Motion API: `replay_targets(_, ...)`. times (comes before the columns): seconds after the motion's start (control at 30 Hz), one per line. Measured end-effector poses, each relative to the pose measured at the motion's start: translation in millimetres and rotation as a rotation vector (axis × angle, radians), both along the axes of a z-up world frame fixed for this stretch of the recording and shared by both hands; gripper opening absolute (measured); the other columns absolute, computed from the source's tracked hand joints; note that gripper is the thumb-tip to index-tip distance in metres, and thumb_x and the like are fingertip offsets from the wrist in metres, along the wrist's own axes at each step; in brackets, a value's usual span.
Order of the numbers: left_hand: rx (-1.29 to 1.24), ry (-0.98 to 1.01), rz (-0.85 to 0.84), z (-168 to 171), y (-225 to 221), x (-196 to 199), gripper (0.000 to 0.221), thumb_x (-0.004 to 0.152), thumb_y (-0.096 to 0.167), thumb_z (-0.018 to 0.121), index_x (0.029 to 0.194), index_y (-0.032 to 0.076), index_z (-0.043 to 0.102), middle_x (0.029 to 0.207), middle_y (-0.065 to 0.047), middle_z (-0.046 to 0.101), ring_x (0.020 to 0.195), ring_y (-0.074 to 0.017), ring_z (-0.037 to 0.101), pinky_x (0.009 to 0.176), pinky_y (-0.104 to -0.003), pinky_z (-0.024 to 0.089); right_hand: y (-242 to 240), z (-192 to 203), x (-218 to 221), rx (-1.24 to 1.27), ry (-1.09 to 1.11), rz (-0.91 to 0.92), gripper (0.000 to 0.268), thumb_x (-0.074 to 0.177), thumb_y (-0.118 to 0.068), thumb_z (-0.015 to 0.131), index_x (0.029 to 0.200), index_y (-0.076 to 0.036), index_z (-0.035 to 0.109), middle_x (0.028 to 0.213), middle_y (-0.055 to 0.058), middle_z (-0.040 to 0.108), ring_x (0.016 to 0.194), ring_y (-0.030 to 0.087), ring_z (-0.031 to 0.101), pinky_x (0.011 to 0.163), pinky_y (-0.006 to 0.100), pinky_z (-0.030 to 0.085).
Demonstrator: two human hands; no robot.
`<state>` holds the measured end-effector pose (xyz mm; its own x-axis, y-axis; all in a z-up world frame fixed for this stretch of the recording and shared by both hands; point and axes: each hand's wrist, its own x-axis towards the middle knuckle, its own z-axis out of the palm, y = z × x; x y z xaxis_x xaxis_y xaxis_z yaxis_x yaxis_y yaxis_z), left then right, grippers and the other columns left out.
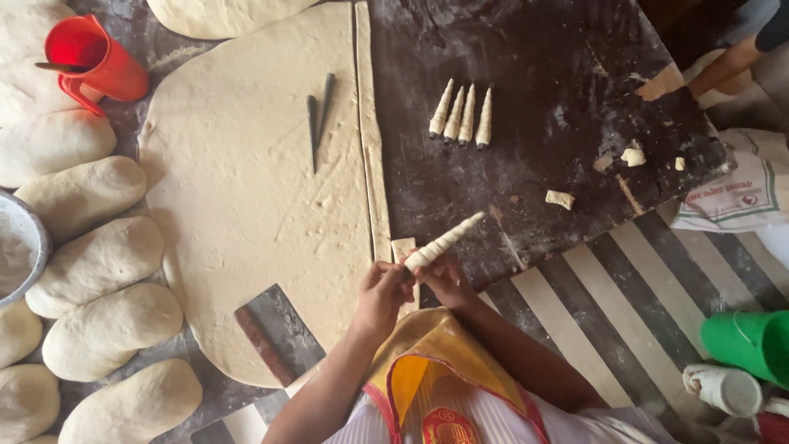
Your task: The recorder cuts dough into strips and wraps them around cone-shaped molds in a bakery production area.
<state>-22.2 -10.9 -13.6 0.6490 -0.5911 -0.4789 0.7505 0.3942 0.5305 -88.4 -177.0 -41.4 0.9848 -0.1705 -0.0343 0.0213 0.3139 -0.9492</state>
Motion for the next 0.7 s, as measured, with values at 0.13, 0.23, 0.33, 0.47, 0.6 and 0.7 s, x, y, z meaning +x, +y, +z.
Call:
replay_targets(0.13,0.111,-0.449,0.053,-4,-2,-1,0.016,0.098,0.002,0.065,0.107,0.000,0.052,0.096,-0.013,0.067,0.088,-0.0178,0.067,0.081,-0.032,0.056,3,11,4,0.066,0.056,-0.009,0.039,0.100,-0.025,0.072,0.128,0.001,0.064,0.111,0.006,0.071,0.095,0.012,0.068,0.081,0.030,0.057)
replay_targets(0.23,0.018,0.048,-0.072,23,-1,6,0.012,0.098,0.009,0.058,0.107,0.004,0.054,0.093,-0.011,0.069,0.077,-0.0184,0.066,0.074,-0.034,0.058,2,29,8,0.153,-0.006,0.070,0.038,0.097,-0.025,0.072,0.125,-0.001,0.063,0.103,0.006,0.072,0.087,0.013,0.071,0.070,0.031,0.058)
replay_targets(0.33,0.127,-0.153,0.003,-18,-1,-6,0.014,0.101,0.008,0.061,0.105,0.000,0.049,0.091,-0.015,0.069,0.073,-0.0203,0.064,0.065,-0.035,0.055,-10,-13,-3,-0.147,0.081,0.051,0.030,0.104,-0.021,0.071,0.117,0.006,0.071,0.097,0.007,0.071,0.086,0.013,0.066,0.070,0.030,0.054)
replay_targets(0.47,0.255,-0.554,0.036,-7,-4,-2,0.020,0.097,0.001,0.068,0.112,-0.002,0.054,0.097,-0.015,0.067,0.087,-0.0178,0.065,0.075,-0.032,0.054,-7,4,8,-0.013,0.166,0.022,0.031,0.097,-0.020,0.069,0.119,0.001,0.065,0.101,0.005,0.074,0.090,0.014,0.072,0.078,0.031,0.061)
replay_targets(0.6,0.054,-0.098,0.009,-4,-6,-3,0.016,0.099,0.009,0.062,0.108,0.001,0.052,0.093,-0.014,0.071,0.074,-0.0195,0.068,0.068,-0.032,0.059,-17,22,8,-0.067,0.120,0.162,0.025,0.102,-0.020,0.067,0.114,0.002,0.067,0.095,0.005,0.071,0.083,0.012,0.067,0.073,0.029,0.057)
replay_targets(0.7,0.364,-0.530,0.008,20,-5,-2,0.020,0.097,0.011,0.068,0.108,-0.002,0.056,0.094,-0.015,0.073,0.082,-0.0225,0.074,0.071,-0.034,0.060,-23,10,11,-0.073,0.115,0.179,0.026,0.102,-0.021,0.068,0.115,0.001,0.067,0.096,0.005,0.070,0.084,0.012,0.065,0.074,0.029,0.056)
